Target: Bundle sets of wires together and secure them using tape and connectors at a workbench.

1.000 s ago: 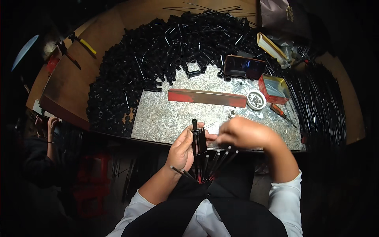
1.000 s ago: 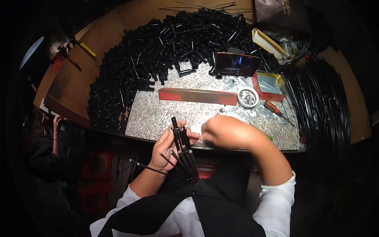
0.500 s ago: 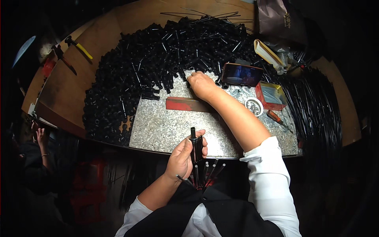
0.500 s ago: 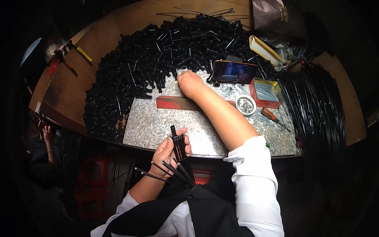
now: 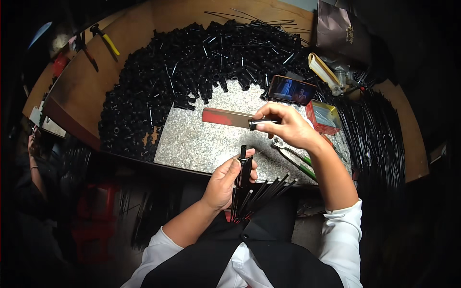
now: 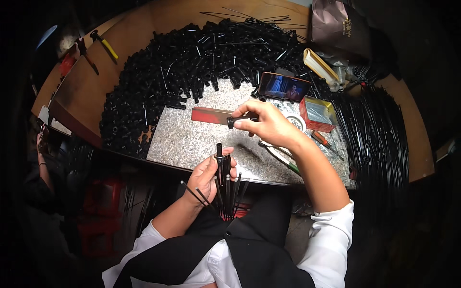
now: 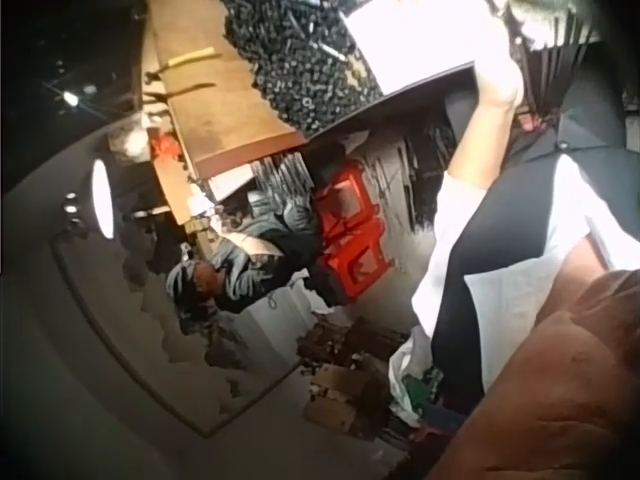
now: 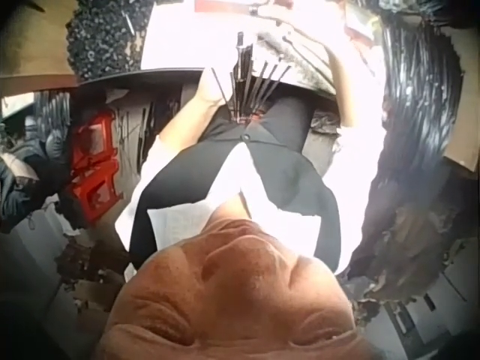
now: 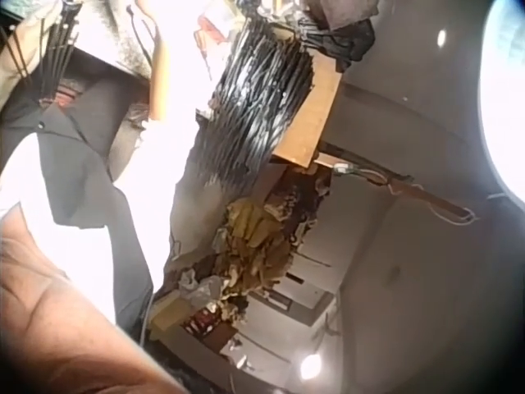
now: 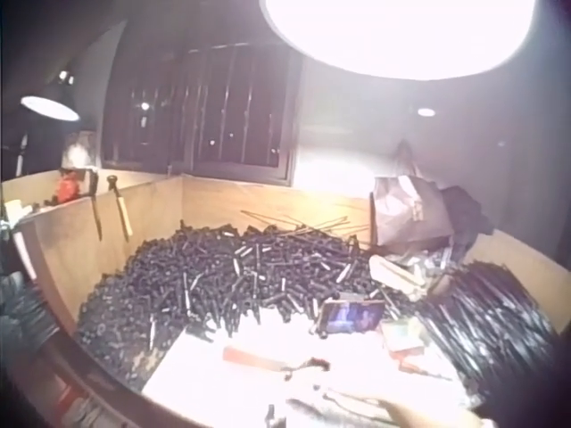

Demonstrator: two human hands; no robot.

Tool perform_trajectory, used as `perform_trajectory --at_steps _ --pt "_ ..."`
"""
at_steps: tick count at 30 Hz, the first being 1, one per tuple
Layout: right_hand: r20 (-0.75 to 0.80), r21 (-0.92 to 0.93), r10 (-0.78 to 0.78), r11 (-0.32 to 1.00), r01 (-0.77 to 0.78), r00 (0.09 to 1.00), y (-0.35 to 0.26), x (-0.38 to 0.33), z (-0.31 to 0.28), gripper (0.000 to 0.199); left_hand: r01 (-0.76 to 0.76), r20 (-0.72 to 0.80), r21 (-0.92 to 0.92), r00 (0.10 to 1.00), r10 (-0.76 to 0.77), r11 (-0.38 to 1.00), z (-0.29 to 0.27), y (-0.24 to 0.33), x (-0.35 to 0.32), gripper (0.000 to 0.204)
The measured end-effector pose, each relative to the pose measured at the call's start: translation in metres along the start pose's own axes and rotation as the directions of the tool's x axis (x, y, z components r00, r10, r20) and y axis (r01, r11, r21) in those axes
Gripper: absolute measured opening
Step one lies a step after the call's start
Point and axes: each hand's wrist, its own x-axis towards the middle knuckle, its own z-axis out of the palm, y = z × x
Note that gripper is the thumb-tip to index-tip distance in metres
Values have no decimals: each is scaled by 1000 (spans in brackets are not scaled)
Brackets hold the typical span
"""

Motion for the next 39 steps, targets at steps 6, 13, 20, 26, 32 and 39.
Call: perform_trajectory --at_steps 6,13,20,26,32,39 --pt "98 236 -136 965 110 986 -7 -21 -7 20 27 -37 -32 999 -28 999 6 -5 2 45" --pt "143 350 -15 936 -37 990 -14 -12 9 37 7 -33 15 999 -7 1000 2 -9 0 41" --pt "57 341 10 940 -29 998 -23 -14 26 39 -1 -44 65 999 4 998 7 -3 1 37" --pt "-17 -54 92 994 -93 996 -46 -25 33 37 -53 -57 208 996 66 977 12 -3 -2 38" --pt "20 -185 21 983 -17 1000 -53 -28 30 36 -84 -55 245 993 101 966 14 -7 -2 36" --pt "175 -325 -132 928 183 976 -55 -22 28 34 -50 -29 120 998 54 991 10 -8 -1 37"
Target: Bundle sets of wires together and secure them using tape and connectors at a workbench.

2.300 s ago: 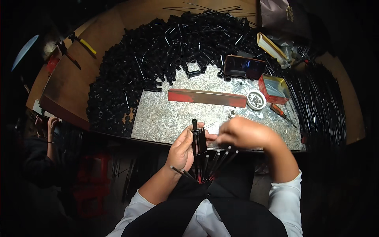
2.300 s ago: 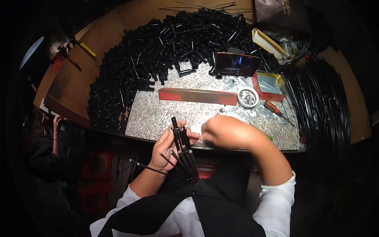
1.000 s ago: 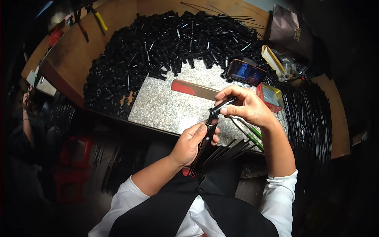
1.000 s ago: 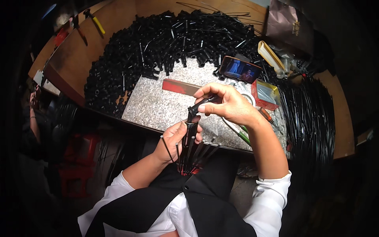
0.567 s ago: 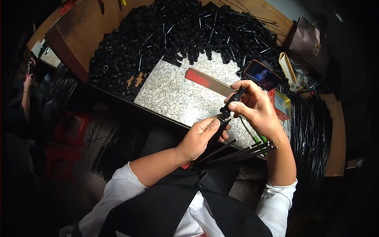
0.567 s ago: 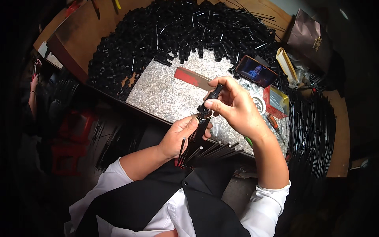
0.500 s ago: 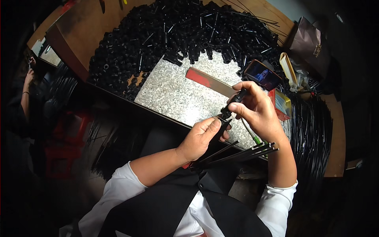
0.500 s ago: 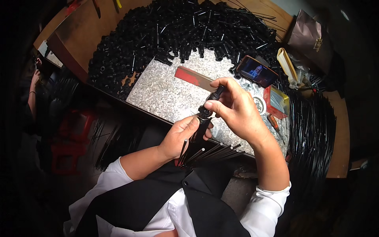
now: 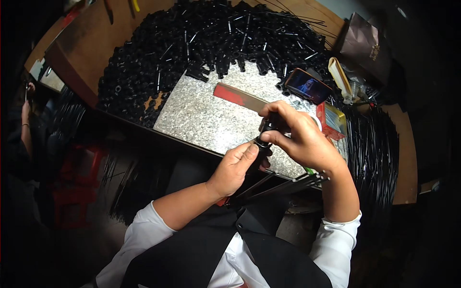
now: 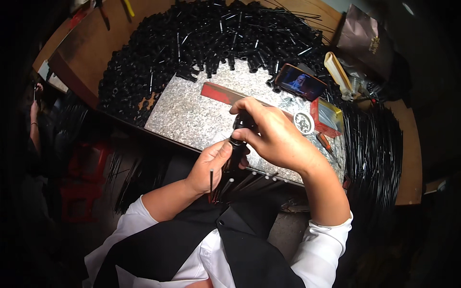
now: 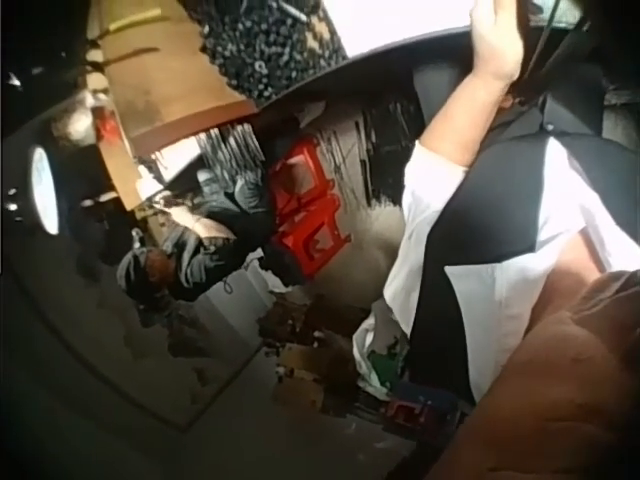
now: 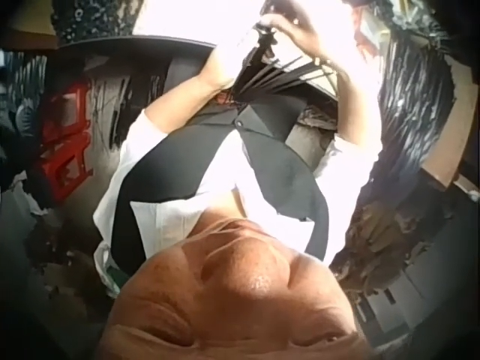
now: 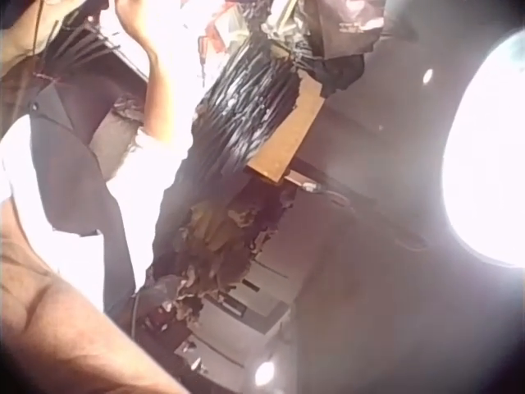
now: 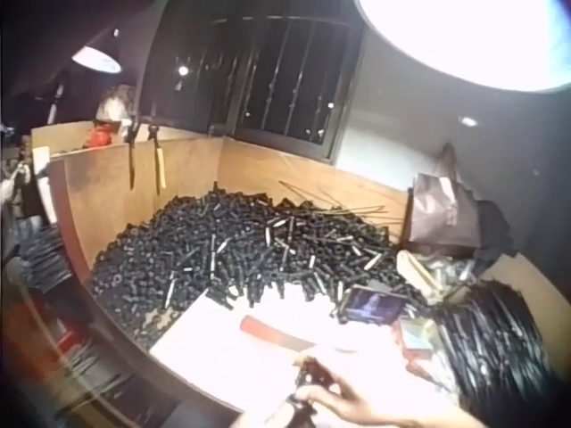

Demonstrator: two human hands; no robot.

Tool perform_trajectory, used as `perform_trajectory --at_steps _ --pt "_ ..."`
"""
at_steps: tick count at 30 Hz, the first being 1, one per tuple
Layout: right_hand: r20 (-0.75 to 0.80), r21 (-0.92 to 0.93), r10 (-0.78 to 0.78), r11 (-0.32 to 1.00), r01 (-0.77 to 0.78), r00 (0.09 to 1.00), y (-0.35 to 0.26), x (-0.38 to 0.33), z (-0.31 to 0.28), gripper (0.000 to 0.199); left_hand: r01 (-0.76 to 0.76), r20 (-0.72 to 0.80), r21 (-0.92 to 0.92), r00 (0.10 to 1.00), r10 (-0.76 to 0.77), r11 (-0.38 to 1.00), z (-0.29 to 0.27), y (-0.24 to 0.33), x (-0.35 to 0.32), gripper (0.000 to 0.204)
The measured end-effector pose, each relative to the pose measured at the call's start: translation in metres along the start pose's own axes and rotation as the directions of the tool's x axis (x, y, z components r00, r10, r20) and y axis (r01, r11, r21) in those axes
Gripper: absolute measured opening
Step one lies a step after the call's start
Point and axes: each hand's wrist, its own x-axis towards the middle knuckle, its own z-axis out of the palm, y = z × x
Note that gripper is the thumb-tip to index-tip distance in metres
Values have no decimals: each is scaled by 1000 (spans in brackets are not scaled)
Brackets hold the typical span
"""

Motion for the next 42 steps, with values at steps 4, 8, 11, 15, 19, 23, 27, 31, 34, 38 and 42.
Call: perform_trajectory --at_steps 4,8,11,15,19,23,27,31,34,38,42 --pt "11 347 151 926 -146 988 14 -3 9 31 33 9 -61 999 -32 998 -4 0 2 37" --pt "-52 222 112 970 -98 992 9 -5 11 29 24 0 -90 1000 -24 996 -4 0 2 37" --pt "-7 225 138 965 -133 990 6 -4 10 27 21 -6 -84 1000 -21 996 -4 1 2 37" --pt "-16 382 206 905 -185 978 11 -6 10 28 16 43 -61 999 -13 998 -4 0 2 37" --pt "11 473 246 853 -222 969 14 -6 10 28 22 51 -34 998 -20 999 -6 -2 2 37" --pt "4 473 189 865 -168 982 16 -5 12 29 11 30 -14 999 -10 1000 -5 -2 1 37" --pt "-23 423 159 896 -134 987 15 -5 13 31 -7 34 -12 999 7 1000 -4 -2 1 38" --pt "-52 273 269 930 -245 962 7 -6 12 30 -21 6 -1 1000 21 1000 -1 -1 1 39" --pt "-126 101 181 981 -169 975 6 -6 14 30 -13 -4 36 1000 13 999 2 3 0 39" --pt "-75 405 153 908 -110 985 19 -7 16 30 -11 22 -1 1000 11 1000 -2 -1 0 39" --pt "-54 559 138 825 -85 989 20 -6 16 28 -21 23 56 1000 20 998 -2 0 0 38"
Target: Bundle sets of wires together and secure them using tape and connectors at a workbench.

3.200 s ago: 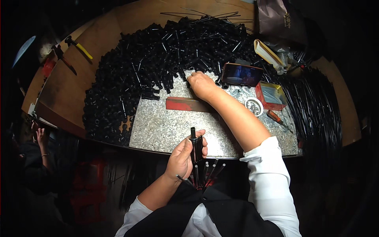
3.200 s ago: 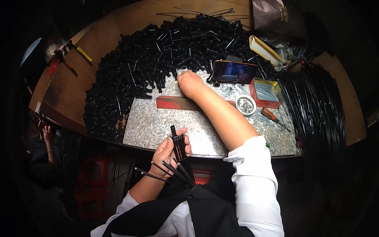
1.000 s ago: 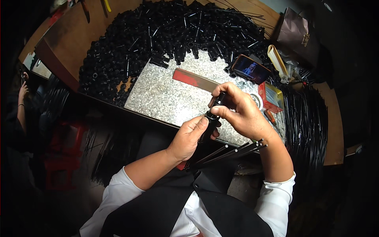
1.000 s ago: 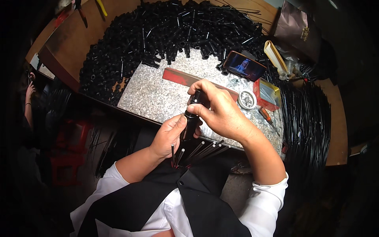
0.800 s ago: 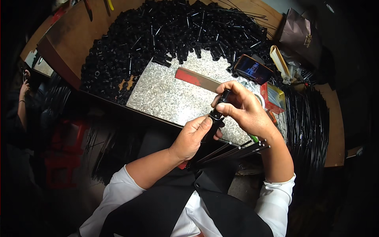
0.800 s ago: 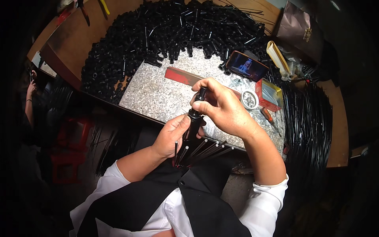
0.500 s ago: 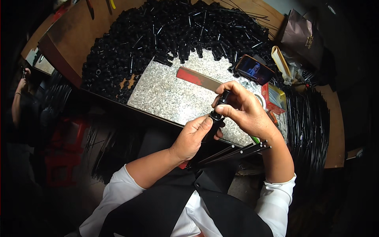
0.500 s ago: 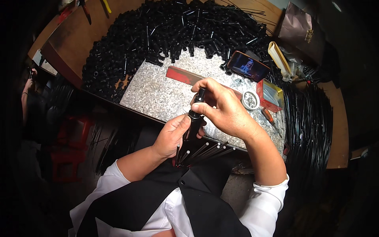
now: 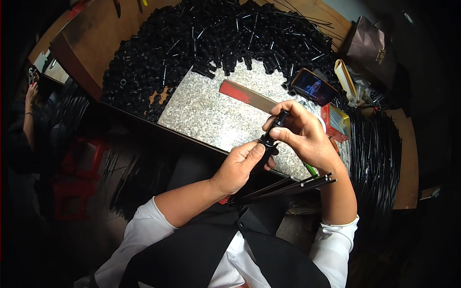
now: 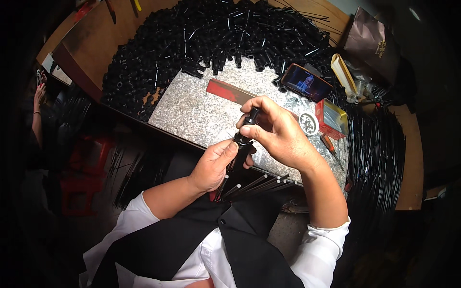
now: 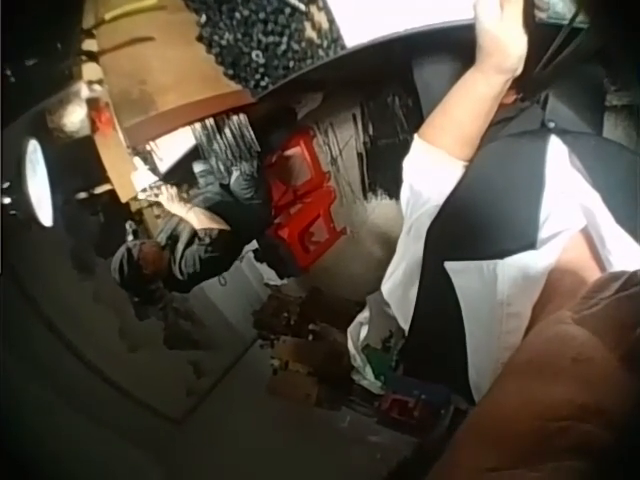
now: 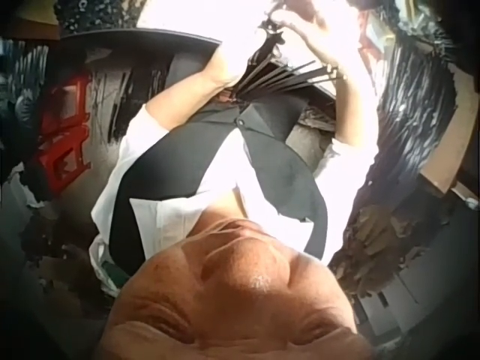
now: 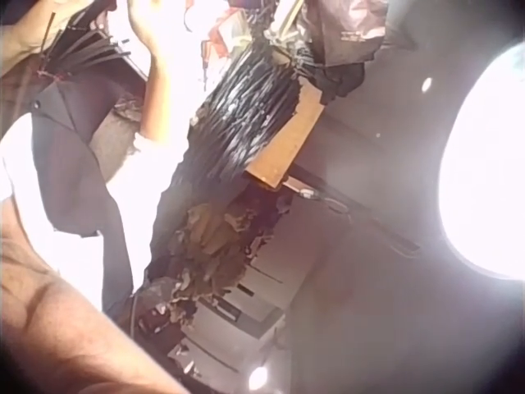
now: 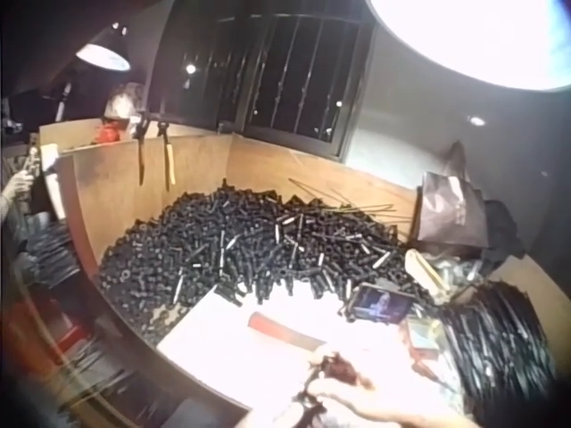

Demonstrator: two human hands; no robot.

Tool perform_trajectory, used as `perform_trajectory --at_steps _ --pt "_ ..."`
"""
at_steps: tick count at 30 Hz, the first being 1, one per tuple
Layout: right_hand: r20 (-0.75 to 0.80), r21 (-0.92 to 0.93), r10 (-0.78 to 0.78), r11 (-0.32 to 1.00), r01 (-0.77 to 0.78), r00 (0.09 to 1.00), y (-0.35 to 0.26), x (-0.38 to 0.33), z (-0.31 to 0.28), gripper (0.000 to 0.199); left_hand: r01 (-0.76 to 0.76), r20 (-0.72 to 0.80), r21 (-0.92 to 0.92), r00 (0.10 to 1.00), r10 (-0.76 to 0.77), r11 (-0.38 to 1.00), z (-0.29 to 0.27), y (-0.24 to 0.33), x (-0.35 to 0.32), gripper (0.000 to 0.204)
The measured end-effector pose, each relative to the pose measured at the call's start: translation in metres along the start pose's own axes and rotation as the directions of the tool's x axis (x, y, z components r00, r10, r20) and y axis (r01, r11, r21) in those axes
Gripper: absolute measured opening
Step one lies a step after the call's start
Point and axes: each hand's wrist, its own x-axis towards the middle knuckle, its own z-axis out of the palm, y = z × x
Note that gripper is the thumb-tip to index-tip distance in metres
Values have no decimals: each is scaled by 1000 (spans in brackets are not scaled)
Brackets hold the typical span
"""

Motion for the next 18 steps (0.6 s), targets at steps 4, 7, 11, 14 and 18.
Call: perform_trajectory --at_steps 4,7,11,14,18 --pt "-42 -50 133 990 -135 990 -6 0 3 33 -5 -55 -4 998 5 1000 1 -1 0 38" --pt "-91 -178 155 969 -170 984 -6 -1 4 40 7 -76 -4 997 -7 1000 0 -1 -1 38" --pt "-123 -203 -22 979 -3 992 8 -8 3 47 6 -100 -68 995 -13 998 1 -2 0 37" --pt "-30 -392 -74 918 56 997 16 -14 7 43 -35 -135 -119 991 18 992 1 -4 2 36" --pt "1 -381 -4 924 4 1000 12 -16 8 30 -16 -132 -153 991 -4 988 5 1 3 36"
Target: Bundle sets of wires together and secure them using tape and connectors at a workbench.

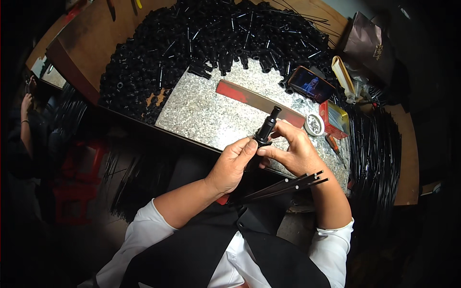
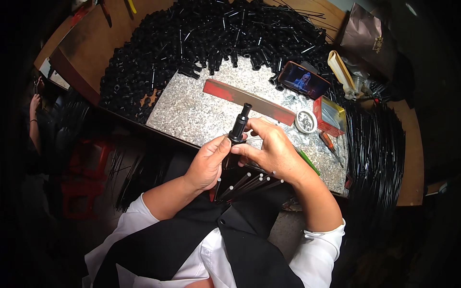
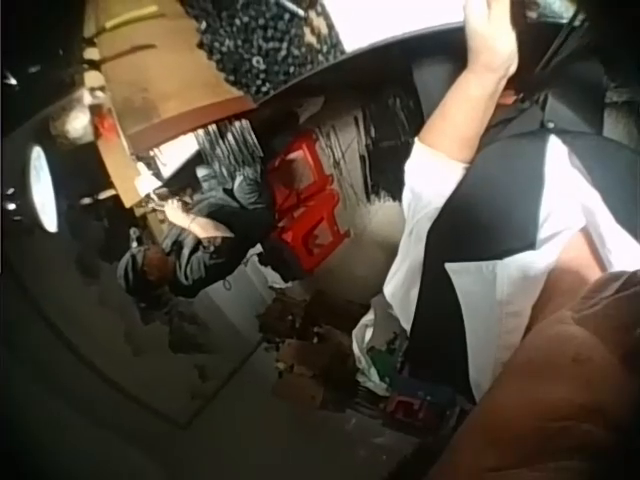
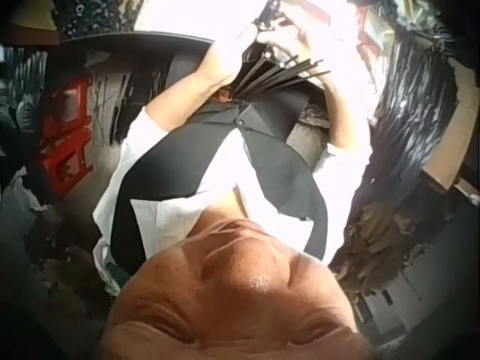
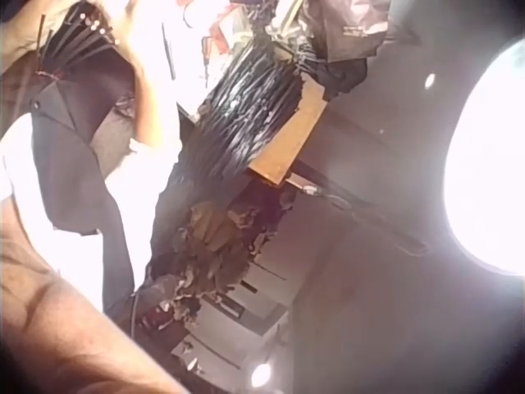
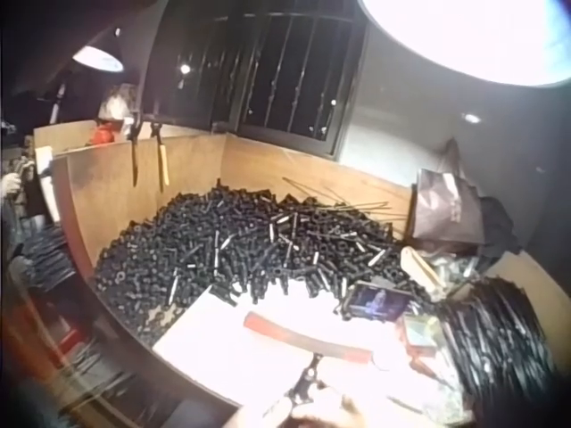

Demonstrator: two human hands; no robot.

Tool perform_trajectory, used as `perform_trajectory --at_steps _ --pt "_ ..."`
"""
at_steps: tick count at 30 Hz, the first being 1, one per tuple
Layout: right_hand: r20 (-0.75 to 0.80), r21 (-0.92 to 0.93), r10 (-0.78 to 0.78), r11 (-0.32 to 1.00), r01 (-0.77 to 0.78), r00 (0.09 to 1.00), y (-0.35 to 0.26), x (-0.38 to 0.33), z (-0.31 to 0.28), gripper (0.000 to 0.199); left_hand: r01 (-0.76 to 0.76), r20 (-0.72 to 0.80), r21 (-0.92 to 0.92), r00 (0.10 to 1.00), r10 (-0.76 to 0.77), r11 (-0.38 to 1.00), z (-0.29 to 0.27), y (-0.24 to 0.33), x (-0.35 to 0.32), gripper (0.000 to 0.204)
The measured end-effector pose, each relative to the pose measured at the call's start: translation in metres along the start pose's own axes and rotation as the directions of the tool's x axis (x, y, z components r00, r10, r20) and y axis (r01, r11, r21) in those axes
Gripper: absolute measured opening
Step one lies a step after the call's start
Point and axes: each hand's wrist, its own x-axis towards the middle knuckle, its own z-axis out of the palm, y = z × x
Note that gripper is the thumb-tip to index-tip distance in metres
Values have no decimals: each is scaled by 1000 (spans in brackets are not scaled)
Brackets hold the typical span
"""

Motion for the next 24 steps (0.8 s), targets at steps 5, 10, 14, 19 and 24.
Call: perform_trajectory --at_steps 5,10,14,19,24 --pt "57 -37 -51 998 53 997 -6 4 -5 24 25 68 25 997 -27 999 -6 -3 -2 34" --pt "85 -68 -58 996 64 995 0 6 -10 22 28 136 79 990 -38 996 -12 -2 0 35" --pt "96 169 -80 984 62 992 12 3 -4 15 40 138 70 989 -49 997 -10 3 0 39" --pt "106 346 46 935 -81 993 21 -3 4 33 64 177 44 982 -71 997 -14 4 0 40" --pt "-204 391 138 919 -49 969 59 -12 38 44 23 80 34 996 -26 999 -12 3 1 39"
